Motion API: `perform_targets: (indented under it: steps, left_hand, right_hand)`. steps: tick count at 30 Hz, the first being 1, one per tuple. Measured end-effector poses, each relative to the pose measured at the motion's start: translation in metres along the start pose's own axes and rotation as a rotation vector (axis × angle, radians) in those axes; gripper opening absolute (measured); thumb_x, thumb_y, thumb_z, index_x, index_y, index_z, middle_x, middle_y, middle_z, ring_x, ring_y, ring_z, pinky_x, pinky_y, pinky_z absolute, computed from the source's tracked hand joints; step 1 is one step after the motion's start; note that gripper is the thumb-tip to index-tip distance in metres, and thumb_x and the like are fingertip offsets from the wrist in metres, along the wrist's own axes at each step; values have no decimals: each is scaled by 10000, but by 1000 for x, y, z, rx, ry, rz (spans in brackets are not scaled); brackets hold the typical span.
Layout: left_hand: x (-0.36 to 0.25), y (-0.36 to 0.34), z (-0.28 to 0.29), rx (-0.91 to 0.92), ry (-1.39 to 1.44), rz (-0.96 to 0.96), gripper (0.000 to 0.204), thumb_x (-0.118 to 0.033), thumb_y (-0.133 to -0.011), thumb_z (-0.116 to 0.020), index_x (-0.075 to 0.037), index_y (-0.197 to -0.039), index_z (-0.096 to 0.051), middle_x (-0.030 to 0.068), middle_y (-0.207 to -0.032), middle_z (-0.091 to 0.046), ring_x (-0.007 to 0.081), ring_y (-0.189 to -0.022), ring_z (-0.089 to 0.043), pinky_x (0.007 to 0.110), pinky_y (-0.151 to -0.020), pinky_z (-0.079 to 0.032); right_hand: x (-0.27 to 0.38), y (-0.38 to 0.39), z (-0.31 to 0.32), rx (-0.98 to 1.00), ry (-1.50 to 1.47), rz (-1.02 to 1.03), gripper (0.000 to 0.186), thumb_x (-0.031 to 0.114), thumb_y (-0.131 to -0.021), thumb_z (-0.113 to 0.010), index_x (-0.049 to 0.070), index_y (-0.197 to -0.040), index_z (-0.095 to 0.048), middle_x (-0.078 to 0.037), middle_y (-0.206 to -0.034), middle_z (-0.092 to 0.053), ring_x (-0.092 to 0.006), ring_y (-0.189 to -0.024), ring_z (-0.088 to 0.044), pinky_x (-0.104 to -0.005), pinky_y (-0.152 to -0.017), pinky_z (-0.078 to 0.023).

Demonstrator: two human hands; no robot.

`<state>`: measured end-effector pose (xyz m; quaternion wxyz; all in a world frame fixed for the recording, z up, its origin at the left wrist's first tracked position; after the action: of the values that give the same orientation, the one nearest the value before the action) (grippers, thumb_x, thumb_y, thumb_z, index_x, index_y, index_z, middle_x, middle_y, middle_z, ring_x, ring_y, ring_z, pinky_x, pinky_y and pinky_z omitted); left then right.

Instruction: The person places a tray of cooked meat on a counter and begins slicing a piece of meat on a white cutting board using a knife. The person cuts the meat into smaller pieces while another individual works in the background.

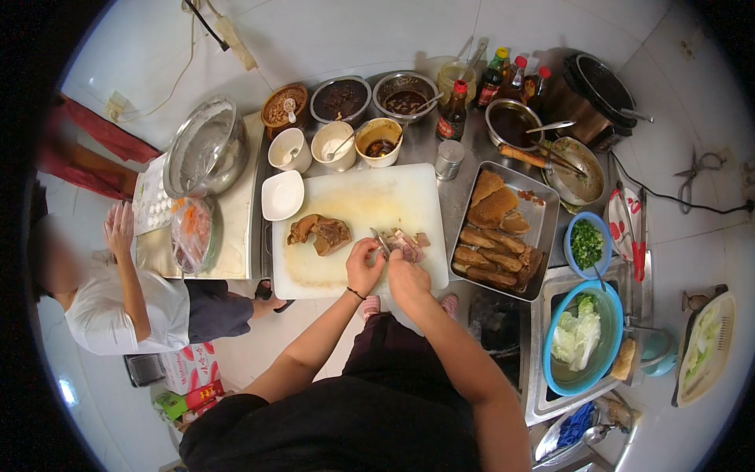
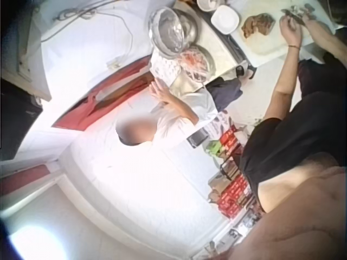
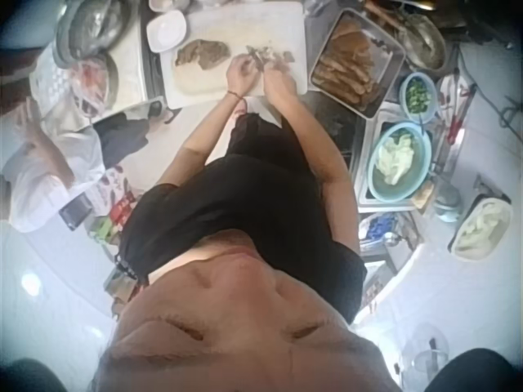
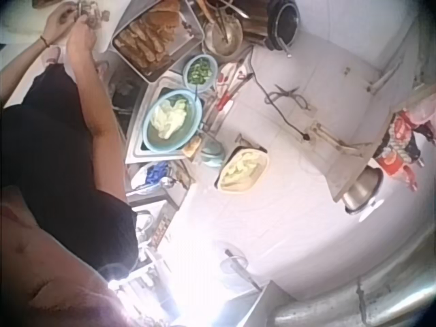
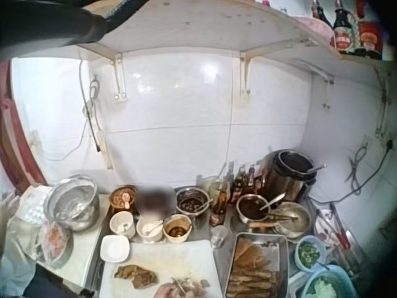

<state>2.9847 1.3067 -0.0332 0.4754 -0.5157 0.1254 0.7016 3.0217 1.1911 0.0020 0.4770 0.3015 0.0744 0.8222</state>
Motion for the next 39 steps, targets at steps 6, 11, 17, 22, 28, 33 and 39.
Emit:
perform_targets:
  steps: [6,11,17,22,28,33,39]
  left_hand:
    - [0,-1,-1,22,-18,1,194,-26,-680,-627,-17,-862,-561,98,-942,-581,216,-749,-573,274,-628,-470]
    - [-2,-3,-1,27,-27,21,185,-25,-684,-629,-16,-855,-559,99,-929,-582,216,-741,-574,274,-623,-470]
    - [-3,-4,-1,40,-62,-5,181,-39,-687,-635,-17,-849,-558,105,-924,-580,222,-732,-570,278,-620,-468]
    - [-2,-3,-2,50,-44,15,165,-27,-670,-625,-3,-810,-542,120,-895,-574,274,-746,-563,315,-644,-474]
    - [-4,-5,-2,70,-47,1,159,-28,-674,-620,-5,-808,-538,117,-881,-569,263,-727,-557,303,-607,-468]
    - [-7,-6,-3,82,-51,17,171,-25,-688,-616,-6,-838,-534,107,-903,-552,231,-726,-552,284,-629,-464]
    - [-7,-2,-3,47,-26,17,189,-31,-686,-628,-14,-853,-539,105,-916,-543,222,-722,-548,284,-626,-462]
  right_hand:
    - [5,-7,-1,49,20,-62,206,17,-776,-435,-24,-976,-402,-248,-825,-605,-368,-808,-605,-442,-701,-473]
    - [9,-7,3,30,13,-91,198,41,-794,-433,-15,-982,-406,-240,-843,-608,-364,-821,-605,-435,-703,-476]
    - [8,-17,-11,73,82,-101,222,199,-881,-394,15,-998,-434,-183,-901,-631,-309,-831,-630,-404,-689,-502]
    - [9,-17,-13,67,57,-124,203,147,-851,-423,8,-998,-408,-195,-853,-627,-328,-803,-627,-416,-681,-497]
    - [0,-21,-33,-76,3,-100,172,146,-850,-423,35,-979,-406,-197,-841,-627,-316,-781,-632,-416,-650,-508]
    - [-11,-23,-21,-163,-81,-7,181,66,-798,-442,6,-964,-400,-228,-800,-612,-372,-734,-615,-455,-633,-492]
    - [-11,2,-14,-27,-21,-32,193,36,-787,-427,-7,-974,-408,-245,-813,-607,-377,-793,-607,-462,-675,-480]
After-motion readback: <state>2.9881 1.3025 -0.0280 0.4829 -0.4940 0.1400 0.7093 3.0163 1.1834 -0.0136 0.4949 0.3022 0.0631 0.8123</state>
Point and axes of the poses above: each hand's wrist, its own y-axis away from the middle knuckle, its own z-axis out of the back of the hand, x = y × z, the point moved 10 cm from there along -y, towards the middle knuckle
